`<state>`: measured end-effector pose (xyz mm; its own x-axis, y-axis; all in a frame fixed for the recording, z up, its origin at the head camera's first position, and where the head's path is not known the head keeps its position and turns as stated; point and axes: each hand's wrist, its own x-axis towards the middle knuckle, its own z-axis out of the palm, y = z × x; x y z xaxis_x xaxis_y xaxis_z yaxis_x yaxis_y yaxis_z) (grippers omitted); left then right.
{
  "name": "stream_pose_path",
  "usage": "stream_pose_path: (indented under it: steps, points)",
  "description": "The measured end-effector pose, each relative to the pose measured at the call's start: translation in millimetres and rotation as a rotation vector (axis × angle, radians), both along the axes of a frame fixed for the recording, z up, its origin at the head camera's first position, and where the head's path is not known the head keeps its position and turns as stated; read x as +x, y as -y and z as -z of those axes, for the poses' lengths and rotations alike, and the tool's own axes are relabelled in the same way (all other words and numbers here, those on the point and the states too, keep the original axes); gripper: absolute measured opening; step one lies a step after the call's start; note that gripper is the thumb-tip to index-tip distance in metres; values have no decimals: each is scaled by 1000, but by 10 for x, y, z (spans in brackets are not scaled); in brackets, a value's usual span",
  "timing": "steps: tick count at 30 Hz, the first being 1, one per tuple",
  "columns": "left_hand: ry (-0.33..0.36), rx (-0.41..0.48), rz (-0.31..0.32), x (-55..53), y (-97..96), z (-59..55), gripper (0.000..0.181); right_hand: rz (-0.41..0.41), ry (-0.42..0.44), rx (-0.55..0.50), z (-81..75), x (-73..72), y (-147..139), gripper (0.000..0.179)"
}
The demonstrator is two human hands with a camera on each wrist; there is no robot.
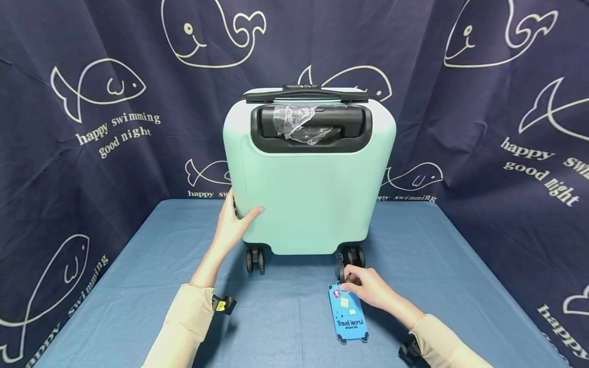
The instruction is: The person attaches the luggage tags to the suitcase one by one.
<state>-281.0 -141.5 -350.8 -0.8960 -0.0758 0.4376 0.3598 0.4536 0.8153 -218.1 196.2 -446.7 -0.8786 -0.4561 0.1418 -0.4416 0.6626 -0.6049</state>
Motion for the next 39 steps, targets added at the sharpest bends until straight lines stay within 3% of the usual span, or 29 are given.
stream_pose_path:
  steps: [17, 30, 39]
  points:
    - [-13, 7, 12, 6, -3, -24, 86, 27, 82, -26, -5, -4, 0, 18]
    - [-5, 4, 12, -19, 5, 1, 83, 26, 82, -69, -40, 5, -36, 18]
    - [-15, 1, 14, -2, 9, 2, 82, 26, 56, -29, -78, 8, -95, 15]
